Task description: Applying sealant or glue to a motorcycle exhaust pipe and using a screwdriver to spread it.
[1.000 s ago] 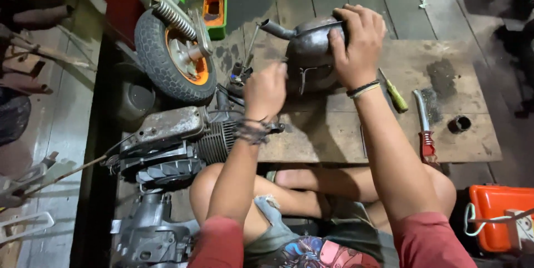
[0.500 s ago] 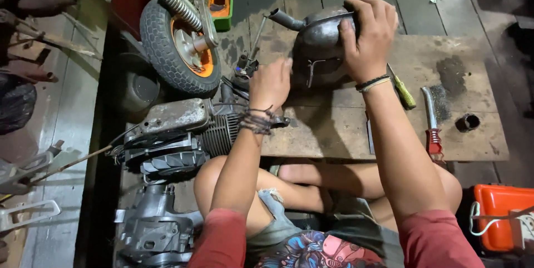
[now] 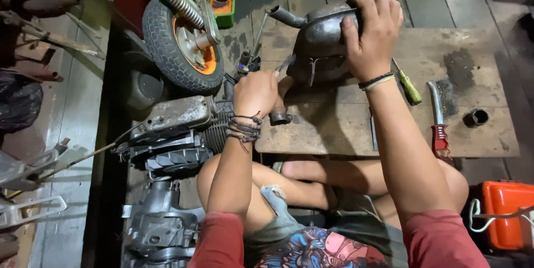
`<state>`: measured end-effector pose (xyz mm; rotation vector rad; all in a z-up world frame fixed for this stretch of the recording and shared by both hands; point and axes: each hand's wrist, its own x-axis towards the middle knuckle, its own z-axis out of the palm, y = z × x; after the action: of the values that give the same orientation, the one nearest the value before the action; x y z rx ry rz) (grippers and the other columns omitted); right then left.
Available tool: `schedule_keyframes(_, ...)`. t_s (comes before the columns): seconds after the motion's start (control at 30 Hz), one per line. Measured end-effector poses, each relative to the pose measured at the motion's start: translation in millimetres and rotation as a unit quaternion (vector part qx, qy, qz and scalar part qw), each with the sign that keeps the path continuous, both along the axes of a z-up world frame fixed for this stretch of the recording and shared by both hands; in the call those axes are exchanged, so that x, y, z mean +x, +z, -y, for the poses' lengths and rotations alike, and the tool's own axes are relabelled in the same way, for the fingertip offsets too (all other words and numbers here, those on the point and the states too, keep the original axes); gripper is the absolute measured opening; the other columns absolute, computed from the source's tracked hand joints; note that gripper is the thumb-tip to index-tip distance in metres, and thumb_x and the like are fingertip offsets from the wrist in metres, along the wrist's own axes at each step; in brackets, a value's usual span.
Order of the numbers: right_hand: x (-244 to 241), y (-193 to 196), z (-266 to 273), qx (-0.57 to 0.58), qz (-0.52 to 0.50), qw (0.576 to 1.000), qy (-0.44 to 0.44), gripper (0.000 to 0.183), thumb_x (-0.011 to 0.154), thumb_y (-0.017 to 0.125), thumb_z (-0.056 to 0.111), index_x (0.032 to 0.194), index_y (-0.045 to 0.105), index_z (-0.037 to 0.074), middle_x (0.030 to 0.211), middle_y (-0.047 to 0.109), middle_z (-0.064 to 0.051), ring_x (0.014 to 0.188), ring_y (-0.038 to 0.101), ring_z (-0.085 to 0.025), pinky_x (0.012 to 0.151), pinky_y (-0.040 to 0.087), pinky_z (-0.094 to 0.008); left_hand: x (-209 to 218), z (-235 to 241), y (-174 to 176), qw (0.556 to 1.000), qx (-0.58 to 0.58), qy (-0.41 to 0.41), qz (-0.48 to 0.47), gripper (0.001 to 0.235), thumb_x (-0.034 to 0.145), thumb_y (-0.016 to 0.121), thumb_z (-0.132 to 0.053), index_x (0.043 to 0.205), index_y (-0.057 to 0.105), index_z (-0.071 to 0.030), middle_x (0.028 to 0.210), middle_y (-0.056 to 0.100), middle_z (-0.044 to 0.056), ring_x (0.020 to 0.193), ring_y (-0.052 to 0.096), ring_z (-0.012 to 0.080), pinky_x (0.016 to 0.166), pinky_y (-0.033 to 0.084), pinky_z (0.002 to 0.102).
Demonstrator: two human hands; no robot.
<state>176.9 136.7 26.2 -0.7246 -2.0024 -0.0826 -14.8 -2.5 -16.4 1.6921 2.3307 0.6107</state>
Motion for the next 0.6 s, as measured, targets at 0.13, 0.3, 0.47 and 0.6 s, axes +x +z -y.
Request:
schedule_keyframes(0.13, -1, 0, -1, -0.003, 0.001, 1.0, -0.001, 0.032, 0.1, 0.061, 0.021, 0.123, 0.068, 0.0, 0.125, 0.063, -0.017, 0.115, 0.052, -0.036, 0.103, 0.035, -0.048, 14, 0, 18, 0.996, 0.085, 0.008, -0.009, 0.037, 0.1, 0.048, -0.028, 0.083, 0.068, -0.002, 0.075, 0.071, 0.021, 0.062, 0.065, 0.0473, 0.059, 0.051, 0.054)
schedule_keyframes(0.3, -4, 0, -4, 0.005, 0.008, 1.0, -0.003, 0.03, 0.1, 0.062, 0.017, 0.124, 0.069, 0.0, 0.126, 0.064, -0.018, 0.117, 0.053, -0.036, 0.103, 0.036, -0.049, 7, -35, -76, 0.998, -0.04, -0.007, 0.037, 0.044, 0.1, 0.046, -0.037, 0.095, 0.075, -0.005, 0.092, 0.073, 0.023, 0.077, 0.067, 0.047, 0.07, 0.054, 0.055)
schedule_keyframes(0.47, -1, 0, -2, -0.003, 0.005, 1.0, -0.005, 0.031, 0.1, 0.061, 0.018, 0.124, 0.068, -0.001, 0.126, 0.063, -0.018, 0.117, 0.052, -0.036, 0.104, 0.035, -0.049, -20, -21, -60, 0.982, -0.186, -0.012, 0.03, 0.032, 0.08, 0.064, -0.03, 0.098, 0.077, -0.007, 0.097, 0.074, 0.019, 0.083, 0.069, 0.0425, 0.076, 0.054, 0.05)
schedule_keyframes(0.6, 0, 1, 1, -0.007, -0.001, 1.0, 0.002, 0.031, 0.099, 0.062, 0.016, 0.124, 0.068, -0.001, 0.127, 0.063, -0.018, 0.117, 0.052, -0.037, 0.105, 0.034, -0.05, -29, -5, -23, 0.993, -0.094, 0.027, 0.061, 0.039, 0.099, 0.044, -0.032, 0.096, 0.072, -0.005, 0.099, 0.073, 0.02, 0.085, 0.065, 0.0478, 0.079, 0.051, 0.057)
